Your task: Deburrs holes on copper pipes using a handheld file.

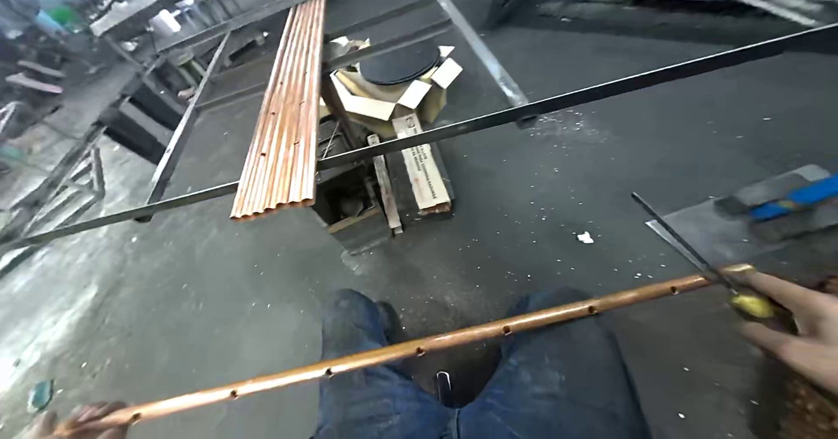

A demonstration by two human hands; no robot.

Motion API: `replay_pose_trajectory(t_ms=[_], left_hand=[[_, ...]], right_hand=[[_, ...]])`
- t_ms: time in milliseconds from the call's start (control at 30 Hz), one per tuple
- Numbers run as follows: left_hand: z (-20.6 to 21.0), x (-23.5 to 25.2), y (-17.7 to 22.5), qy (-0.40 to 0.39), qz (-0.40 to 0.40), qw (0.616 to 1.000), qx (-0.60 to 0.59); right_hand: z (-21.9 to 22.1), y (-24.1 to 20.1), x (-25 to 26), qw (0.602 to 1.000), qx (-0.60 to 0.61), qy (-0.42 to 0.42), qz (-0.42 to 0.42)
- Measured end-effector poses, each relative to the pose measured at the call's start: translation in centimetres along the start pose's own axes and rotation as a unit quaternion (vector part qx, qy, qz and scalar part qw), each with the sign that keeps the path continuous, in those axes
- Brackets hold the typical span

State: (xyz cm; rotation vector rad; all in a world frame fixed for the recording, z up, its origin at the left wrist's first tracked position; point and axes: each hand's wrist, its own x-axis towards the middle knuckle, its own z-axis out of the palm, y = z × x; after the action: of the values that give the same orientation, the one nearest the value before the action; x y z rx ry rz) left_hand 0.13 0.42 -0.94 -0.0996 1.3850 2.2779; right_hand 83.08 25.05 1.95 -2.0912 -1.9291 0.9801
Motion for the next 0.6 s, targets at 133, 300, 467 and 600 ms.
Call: replay_pose_trajectory(t_ms=[133, 300, 467, 600], left_hand=[[2.9, 0.5, -5.6, 0.024, 0.019, 0.997, 0.065], [8.5, -2.8, -10.3, 0.062, 0.019, 0.993, 0.099], [10.4, -6.1, -11.8, 0.066, 0.006, 0.994, 0.081], [10.7, -8.5, -10.7, 0.056, -0.001, 0.997, 0.047]], right_hand=[[4.6, -4.7, -0.3, 0.97, -0.084, 0.004, -0.227], [10.7, -11.0, -0.1, 0.965, -0.161, 0.052, -0.203], [14.9, -16.2, -0.9, 0.945, -0.262, -0.047, -0.192], [20.6, -19.5, 0.1, 0.906, -0.351, 0.0, -0.238]])
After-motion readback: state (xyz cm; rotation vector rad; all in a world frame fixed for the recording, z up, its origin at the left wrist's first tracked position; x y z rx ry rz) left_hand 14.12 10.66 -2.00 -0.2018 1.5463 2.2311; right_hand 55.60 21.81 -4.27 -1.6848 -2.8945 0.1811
